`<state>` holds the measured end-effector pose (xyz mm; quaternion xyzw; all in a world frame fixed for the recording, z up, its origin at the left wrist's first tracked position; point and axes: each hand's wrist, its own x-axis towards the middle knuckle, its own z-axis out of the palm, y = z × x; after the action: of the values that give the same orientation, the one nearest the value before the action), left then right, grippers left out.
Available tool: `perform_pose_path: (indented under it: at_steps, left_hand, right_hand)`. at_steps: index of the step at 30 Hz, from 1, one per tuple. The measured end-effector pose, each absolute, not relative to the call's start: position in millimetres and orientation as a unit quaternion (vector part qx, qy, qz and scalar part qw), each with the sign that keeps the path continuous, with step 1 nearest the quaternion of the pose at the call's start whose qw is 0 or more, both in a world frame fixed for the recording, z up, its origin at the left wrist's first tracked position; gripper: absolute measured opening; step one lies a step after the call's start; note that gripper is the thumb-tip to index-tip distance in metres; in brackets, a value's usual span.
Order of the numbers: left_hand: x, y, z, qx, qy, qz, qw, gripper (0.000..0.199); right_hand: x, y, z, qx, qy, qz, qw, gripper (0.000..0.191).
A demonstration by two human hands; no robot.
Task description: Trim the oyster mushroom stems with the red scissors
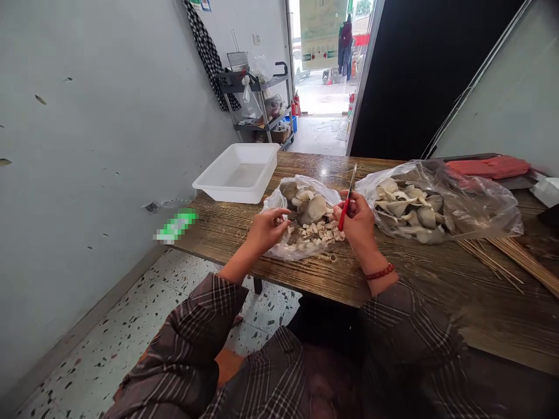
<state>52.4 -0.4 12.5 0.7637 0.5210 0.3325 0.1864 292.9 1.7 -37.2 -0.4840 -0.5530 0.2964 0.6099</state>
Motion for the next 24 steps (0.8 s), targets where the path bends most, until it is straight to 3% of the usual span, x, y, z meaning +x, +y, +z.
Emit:
perform_pose_path:
  at_steps: [5,9,15,19,24]
  left_hand:
    - [74,4,27,0.599,0.459,0.442,0.485,0.044]
    - [95,5,27,0.553,0.422,0.401,0.596,0.047]
    - [97,22,17,0.489,0.416,0.446,0.623,0.047]
    - [96,36,14,0.432,0.405,0.508,0.626,0.05]
    - [97,33,7,0.473,0.421,0.498,0.592,0.039]
  right_hand:
    - [288,-11,-17,-0.43,-0.481,0.405,0.648,0.049]
    - [287,-14,-10,-0.407,-0.494,0.421,0.643,0.049]
    - [296,-14,-17,-0.476,-0.533,0.355,0.603,0.05]
    - [316,-25,-18,-0.55,-0.638,0.231,0.487,0.043]
    - [326,-35,-12,-0.552,-0.698,0.203,0.408,0.043]
